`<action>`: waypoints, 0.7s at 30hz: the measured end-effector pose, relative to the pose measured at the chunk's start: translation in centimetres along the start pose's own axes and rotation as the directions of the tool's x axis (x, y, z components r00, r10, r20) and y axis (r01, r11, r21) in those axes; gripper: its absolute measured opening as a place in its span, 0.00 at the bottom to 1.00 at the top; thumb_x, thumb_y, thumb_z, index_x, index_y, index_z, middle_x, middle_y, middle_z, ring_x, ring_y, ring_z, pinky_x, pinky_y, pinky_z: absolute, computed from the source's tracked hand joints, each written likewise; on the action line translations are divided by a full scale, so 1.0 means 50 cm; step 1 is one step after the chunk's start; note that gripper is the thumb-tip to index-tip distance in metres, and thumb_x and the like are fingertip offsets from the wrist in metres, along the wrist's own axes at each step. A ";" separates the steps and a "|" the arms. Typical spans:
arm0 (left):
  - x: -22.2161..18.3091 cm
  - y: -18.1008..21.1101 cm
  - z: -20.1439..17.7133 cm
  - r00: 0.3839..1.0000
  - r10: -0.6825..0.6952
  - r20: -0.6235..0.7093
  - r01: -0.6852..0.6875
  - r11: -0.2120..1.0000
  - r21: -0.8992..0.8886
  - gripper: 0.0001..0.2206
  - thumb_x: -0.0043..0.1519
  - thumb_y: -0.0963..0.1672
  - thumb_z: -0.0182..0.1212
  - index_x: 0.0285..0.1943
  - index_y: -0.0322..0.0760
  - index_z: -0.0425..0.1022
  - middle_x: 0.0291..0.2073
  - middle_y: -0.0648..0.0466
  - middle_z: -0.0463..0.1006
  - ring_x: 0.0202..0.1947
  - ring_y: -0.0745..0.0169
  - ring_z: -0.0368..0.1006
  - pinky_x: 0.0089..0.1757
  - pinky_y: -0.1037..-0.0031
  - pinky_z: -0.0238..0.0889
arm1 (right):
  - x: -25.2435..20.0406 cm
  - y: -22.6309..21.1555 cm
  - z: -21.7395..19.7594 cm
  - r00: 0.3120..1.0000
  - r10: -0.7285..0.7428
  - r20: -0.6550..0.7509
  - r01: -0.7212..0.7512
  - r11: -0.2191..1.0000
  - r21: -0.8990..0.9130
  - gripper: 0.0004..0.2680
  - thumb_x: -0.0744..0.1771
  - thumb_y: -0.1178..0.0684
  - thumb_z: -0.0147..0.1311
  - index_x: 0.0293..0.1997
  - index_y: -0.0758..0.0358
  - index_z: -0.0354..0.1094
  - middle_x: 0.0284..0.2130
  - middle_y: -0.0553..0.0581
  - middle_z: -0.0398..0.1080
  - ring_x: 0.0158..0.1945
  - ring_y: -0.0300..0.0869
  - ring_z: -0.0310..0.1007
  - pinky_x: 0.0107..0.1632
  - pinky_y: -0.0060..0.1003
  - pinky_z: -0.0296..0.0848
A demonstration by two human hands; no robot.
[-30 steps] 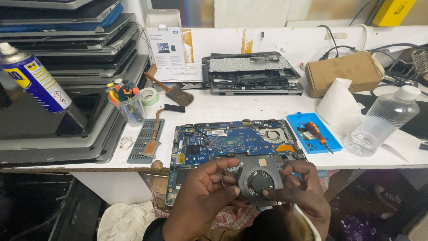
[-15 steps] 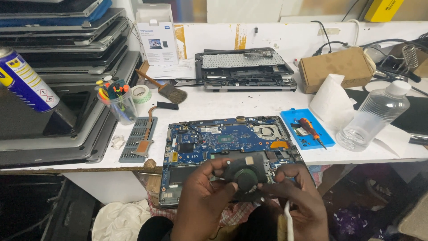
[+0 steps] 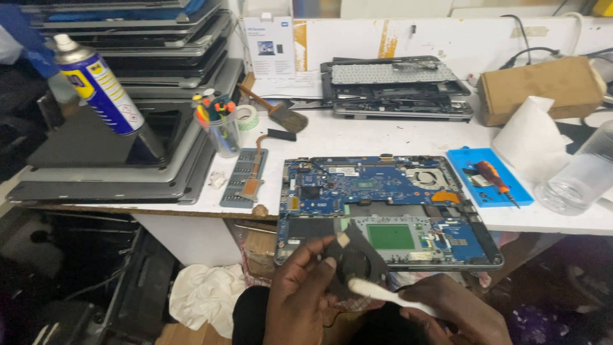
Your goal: Cleaning a laptop fan with a toothbrush, installing it into the chassis, and applying thermal paste to the motherboard components.
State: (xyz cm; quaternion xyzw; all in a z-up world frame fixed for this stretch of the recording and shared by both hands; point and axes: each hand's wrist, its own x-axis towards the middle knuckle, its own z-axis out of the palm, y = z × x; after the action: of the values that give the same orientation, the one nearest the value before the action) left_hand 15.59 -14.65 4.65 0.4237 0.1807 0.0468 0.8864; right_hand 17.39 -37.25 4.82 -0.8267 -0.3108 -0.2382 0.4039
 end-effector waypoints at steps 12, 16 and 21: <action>-0.161 0.014 -0.174 0.867 0.161 -0.472 -0.112 0.985 0.130 0.19 0.53 0.39 0.69 0.55 0.31 0.92 0.40 0.43 0.94 0.42 0.53 0.87 0.46 0.71 0.75 | -0.033 -0.120 0.186 0.948 -0.267 0.172 0.273 0.962 -0.010 0.04 0.65 0.42 0.56 0.37 0.37 0.78 0.31 0.42 0.72 0.35 0.38 0.75 0.38 0.38 0.66; -0.173 -0.028 -0.277 0.787 0.501 -0.360 -0.487 0.863 0.138 0.15 0.54 0.39 0.68 0.49 0.24 0.88 0.33 0.39 0.93 0.33 0.55 0.85 0.36 0.72 0.77 | -0.015 -0.151 0.232 0.883 -0.385 0.268 0.325 0.914 0.242 0.12 0.67 0.35 0.48 0.35 0.39 0.80 0.36 0.43 0.74 0.35 0.34 0.77 0.39 0.28 0.68; -0.228 -0.027 -0.353 0.667 0.570 -0.481 -0.366 0.812 0.454 0.16 0.51 0.40 0.68 0.47 0.33 0.92 0.27 0.51 0.94 0.28 0.68 0.85 0.35 0.79 0.78 | -0.009 -0.078 0.312 0.740 -0.590 0.323 0.535 0.808 0.248 0.04 0.63 0.38 0.63 0.38 0.31 0.78 0.37 0.38 0.74 0.31 0.33 0.78 0.35 0.37 0.66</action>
State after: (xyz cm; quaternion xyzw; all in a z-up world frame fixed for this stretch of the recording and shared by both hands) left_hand -1.46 -5.23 -3.36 0.5564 0.3382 0.3768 0.6588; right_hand 16.58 -22.79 -2.19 -0.6937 -0.6348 -0.1600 0.3001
